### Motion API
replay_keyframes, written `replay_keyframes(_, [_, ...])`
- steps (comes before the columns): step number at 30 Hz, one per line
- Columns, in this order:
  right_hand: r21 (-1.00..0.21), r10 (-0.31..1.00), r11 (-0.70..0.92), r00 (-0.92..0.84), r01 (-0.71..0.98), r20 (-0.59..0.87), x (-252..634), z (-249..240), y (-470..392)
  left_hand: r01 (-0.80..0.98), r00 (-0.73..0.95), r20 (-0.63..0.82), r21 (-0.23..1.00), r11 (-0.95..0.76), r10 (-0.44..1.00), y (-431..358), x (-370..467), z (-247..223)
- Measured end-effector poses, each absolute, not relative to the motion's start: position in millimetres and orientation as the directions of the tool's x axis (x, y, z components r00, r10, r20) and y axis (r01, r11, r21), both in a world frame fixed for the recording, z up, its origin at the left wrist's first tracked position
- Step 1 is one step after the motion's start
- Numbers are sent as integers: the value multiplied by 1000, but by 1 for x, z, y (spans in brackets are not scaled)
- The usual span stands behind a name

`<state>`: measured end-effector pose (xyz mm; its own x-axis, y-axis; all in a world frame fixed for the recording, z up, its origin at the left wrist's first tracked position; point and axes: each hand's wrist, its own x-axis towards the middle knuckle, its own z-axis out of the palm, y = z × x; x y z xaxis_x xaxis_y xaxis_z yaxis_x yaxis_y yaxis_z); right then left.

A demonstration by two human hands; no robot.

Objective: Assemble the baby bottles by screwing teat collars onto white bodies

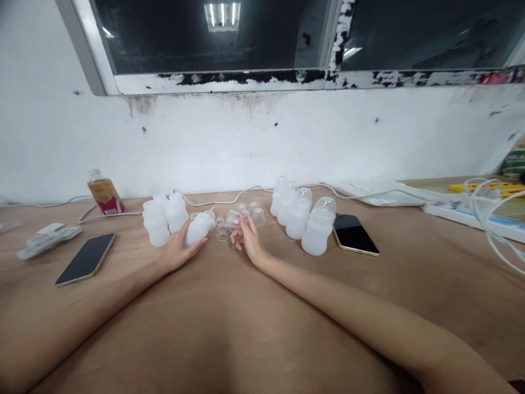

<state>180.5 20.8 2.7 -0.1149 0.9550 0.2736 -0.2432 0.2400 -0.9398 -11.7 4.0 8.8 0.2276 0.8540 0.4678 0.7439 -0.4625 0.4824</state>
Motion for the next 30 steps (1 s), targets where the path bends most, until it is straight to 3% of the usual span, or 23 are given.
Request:
replay_keyframes(8, [-943,950,245,-138,-227,280,181,1,21,755,242,470,458,-469,849,4,-12,10])
replay_keyframes(17, [-930,892,368,-277,-9,356,181,7,6,798,316,447,352,-489,837,-2,-9,15])
replay_keyframes(30, [-913,875,406,-301,34,378,180,4,8,859,327,455,223,-461,828,-4,-7,14])
